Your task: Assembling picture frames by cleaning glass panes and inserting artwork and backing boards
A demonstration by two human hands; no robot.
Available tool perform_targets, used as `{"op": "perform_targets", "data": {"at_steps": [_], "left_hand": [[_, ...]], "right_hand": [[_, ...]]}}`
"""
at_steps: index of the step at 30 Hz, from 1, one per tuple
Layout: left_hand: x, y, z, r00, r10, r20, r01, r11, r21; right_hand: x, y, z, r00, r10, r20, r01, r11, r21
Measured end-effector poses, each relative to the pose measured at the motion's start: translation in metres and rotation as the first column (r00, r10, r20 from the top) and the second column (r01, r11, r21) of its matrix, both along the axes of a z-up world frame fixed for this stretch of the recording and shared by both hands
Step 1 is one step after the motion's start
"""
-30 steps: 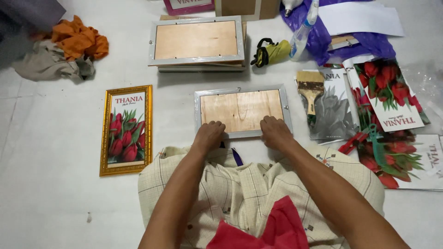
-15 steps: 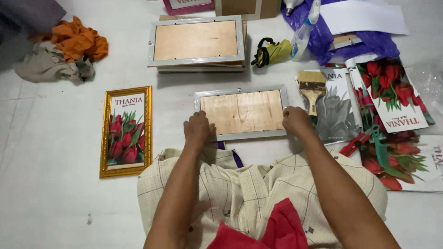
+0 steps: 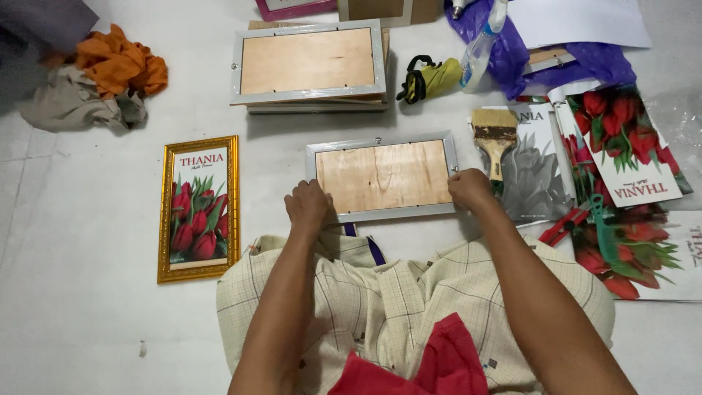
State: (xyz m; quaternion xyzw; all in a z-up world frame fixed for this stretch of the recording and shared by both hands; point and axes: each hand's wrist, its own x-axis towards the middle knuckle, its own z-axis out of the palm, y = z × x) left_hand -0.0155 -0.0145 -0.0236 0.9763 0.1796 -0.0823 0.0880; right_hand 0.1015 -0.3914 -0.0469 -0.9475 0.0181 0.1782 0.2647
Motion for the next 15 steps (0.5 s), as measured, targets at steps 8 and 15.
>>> {"op": "perform_targets", "data": {"at_steps": [8, 15], "left_hand": [[-0.007, -0.006, 0.038, 0.993, 0.089, -0.081, -0.099, 0.987, -0.123], [-0.005, -0.004, 0.019, 0.955, 0.258, -0.148, -0.292, 0.909, -0.298]], "right_hand": [[0.019, -0.013, -0.055, 0.991, -0.093, -0.094, 0.103, 0.989, 0.104], [-0.009, 0.004, -0.003, 0.966, -0.214, -0.142, 0.232, 0.964, 0.128]]}}
